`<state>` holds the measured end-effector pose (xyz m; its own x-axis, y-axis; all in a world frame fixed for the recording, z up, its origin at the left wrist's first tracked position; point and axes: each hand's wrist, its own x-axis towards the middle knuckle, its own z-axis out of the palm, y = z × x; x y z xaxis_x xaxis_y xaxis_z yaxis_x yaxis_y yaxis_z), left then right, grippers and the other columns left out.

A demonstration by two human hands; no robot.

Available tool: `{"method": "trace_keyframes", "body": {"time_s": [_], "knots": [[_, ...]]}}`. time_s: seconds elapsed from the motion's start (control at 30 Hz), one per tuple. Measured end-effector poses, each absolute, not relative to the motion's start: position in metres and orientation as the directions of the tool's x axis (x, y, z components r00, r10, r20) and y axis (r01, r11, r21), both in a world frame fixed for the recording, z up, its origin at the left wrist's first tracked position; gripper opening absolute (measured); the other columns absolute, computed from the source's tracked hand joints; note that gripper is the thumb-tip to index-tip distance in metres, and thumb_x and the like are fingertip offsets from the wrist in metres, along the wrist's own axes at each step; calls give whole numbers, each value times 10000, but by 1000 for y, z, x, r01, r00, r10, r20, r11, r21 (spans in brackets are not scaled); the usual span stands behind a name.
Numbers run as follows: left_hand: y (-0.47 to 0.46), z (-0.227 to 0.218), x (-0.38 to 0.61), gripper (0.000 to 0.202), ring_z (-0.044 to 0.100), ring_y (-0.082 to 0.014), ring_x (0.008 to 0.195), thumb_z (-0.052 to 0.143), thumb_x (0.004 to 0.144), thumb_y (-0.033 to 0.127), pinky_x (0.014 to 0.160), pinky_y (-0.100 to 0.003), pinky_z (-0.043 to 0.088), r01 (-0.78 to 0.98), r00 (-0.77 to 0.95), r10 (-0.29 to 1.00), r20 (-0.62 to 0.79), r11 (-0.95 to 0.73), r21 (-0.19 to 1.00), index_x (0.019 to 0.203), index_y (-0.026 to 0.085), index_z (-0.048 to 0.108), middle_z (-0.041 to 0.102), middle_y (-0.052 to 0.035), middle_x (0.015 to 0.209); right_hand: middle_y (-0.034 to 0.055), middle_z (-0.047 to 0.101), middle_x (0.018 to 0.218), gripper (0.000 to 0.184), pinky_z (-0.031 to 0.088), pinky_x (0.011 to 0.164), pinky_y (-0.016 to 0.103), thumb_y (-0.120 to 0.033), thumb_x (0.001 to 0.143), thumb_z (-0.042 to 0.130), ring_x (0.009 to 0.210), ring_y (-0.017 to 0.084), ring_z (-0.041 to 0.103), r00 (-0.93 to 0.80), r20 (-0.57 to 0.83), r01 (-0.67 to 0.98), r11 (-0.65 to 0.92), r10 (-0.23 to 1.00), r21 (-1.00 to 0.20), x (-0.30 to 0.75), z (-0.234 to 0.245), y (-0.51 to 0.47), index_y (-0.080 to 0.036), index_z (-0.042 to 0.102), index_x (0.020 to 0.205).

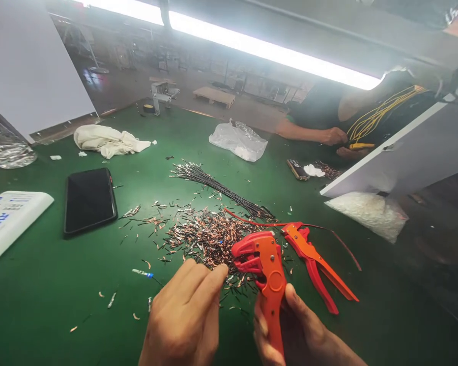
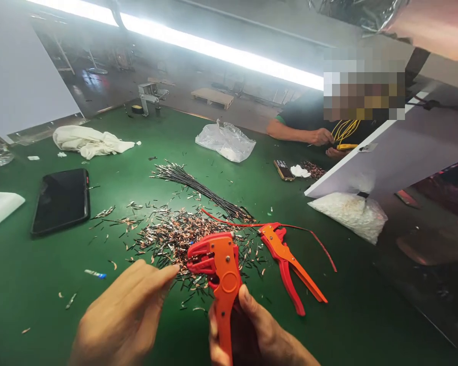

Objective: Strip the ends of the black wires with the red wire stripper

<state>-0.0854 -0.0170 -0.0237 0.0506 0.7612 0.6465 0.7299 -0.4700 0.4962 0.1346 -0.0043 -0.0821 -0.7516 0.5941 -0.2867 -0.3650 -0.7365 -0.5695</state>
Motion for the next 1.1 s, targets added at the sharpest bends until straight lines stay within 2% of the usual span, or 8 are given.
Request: {"method": "trace_keyframes", "body": {"time_s": [0.17,0.3,0.43,0.63,0.8,0.97,1.03,1.1], "knots": [[-17,-20,-89,302,477,-163,706,506,899,-52,615,-295,396,775,42,763,645,-433,461,1045,171,648,605,-15,748,45,619,693,720,433,569,212,-791,839,532,558,121,562,-810,-276,-328,-790,517,-518,129,-87,-7,-94,676,953],[-18,-17,-91,262,452,-160,689,556,875,-53,603,-299,376,764,36,762,647,-438,474,1005,161,635,587,-2,700,76,659,760,677,446,661,240,-703,887,562,653,148,618,-845,-256,-312,-822,469,-476,133,-79,-3,-70,691,1088],[-18,-18,-87,257,460,-154,683,554,879,-47,586,-281,399,719,35,782,622,-452,528,1021,156,625,581,-5,705,89,673,792,666,442,699,244,-680,853,628,683,152,624,-846,-308,-277,-853,434,-442,140,-63,4,-68,683,1110],[-15,-20,-83,276,496,-136,721,554,883,-52,642,-252,459,716,98,770,630,-495,492,1054,150,631,615,-19,785,52,657,702,689,476,629,239,-730,902,500,587,135,590,-855,-267,-252,-807,444,-534,147,-65,3,-90,663,1097],[-15,-21,-79,223,493,-132,705,570,889,-36,631,-260,443,695,26,771,636,-471,543,999,145,639,571,-9,753,46,665,679,572,519,601,253,-670,880,587,543,132,626,-771,-304,-339,-766,559,-547,142,-76,-3,-124,642,1041],[-17,-22,-75,203,577,-122,689,576,903,0,644,-247,480,716,-7,769,639,-442,540,996,167,646,618,-4,758,48,630,826,549,516,709,291,-551,834,735,678,134,608,-782,-188,-293,-618,594,-729,149,-66,3,-121,618,1155],[-17,-22,-73,198,628,-116,684,575,912,18,643,-229,501,727,-5,774,633,-432,534,1008,176,646,669,-11,788,64,624,922,571,479,716,253,-504,844,737,748,133,590,-760,-189,-307,-600,622,-739,156,-62,4,-118,602,1241],[-18,-22,-72,195,669,-107,681,576,920,36,661,-209,526,725,-20,787,617,-413,551,1025,185,644,711,-9,823,74,621,989,567,466,723,241,-478,875,706,790,135,588,-743,-218,-339,-636,633,-693,162,-59,4,-127,585,1304]]}}
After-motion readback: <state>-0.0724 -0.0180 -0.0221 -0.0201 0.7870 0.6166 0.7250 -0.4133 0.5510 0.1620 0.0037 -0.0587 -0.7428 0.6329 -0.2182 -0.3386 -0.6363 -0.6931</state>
